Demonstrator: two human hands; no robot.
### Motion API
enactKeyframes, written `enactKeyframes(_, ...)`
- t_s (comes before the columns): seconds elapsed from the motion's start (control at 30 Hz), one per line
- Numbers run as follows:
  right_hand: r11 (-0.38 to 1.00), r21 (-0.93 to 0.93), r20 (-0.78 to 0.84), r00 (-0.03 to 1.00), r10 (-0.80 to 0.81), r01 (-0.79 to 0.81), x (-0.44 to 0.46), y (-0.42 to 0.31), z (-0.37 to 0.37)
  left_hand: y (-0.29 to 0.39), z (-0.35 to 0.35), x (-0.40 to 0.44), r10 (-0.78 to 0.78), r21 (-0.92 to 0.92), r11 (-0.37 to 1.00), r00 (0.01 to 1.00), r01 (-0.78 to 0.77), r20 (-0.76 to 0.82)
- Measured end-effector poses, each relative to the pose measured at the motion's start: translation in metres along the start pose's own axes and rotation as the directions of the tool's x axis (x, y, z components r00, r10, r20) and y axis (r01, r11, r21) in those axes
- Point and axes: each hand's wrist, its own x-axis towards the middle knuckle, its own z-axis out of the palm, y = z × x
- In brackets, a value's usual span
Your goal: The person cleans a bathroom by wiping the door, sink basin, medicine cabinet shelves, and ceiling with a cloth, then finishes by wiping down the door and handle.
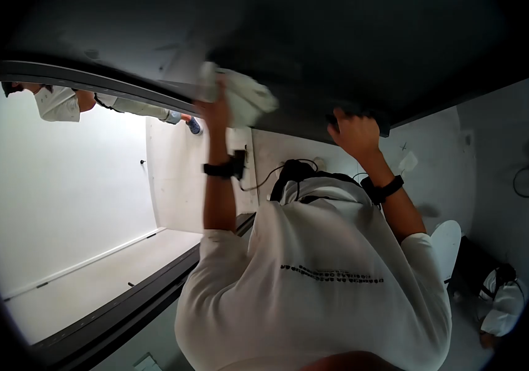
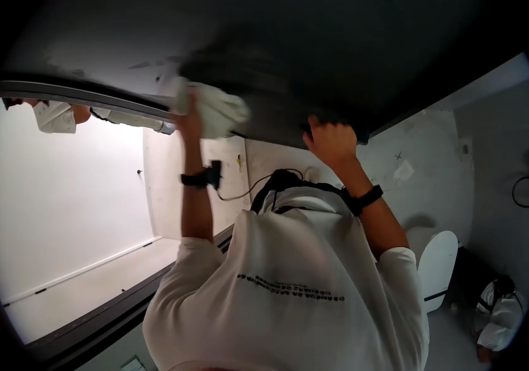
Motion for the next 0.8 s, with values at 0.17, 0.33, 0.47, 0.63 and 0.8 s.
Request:
enactKeyframes(0.17, 1.000, -0.018, 0.035, 0.999, 0.011, -0.010, 0.013, 0.044, -0.023, -0.005, -0.050, 0.133, 0.177, 0.147, 0.982, 0.839, -0.117, -0.515)
enactKeyframes(0.33, 0.999, -0.024, 0.046, 0.999, 0.025, -0.024, 0.027, 0.070, -0.037, 0.006, -0.026, 0.144, 0.074, 0.086, 0.995, 0.909, -0.042, -0.410)
enactKeyframes(0.47, 0.999, -0.042, 0.074, 0.997, 0.010, -0.007, 0.043, 0.086, -0.037, -0.072, 0.037, 0.125, -0.263, 0.019, 0.958, 0.905, 0.285, -0.334)
enactKeyframes(0.63, 0.999, -0.046, 0.120, 0.992, 0.029, -0.024, 0.060, 0.095, -0.042, 0.035, 0.137, -0.001, -0.203, -0.163, 0.967, 0.979, 0.196, -0.024)
enactKeyframes(0.8, 0.993, -0.010, -0.082, 0.989, -0.120, 0.120, 0.067, 0.141, -0.004, 0.168, 0.193, -0.076, 0.140, -0.205, 0.977, 0.909, -0.062, 0.393)
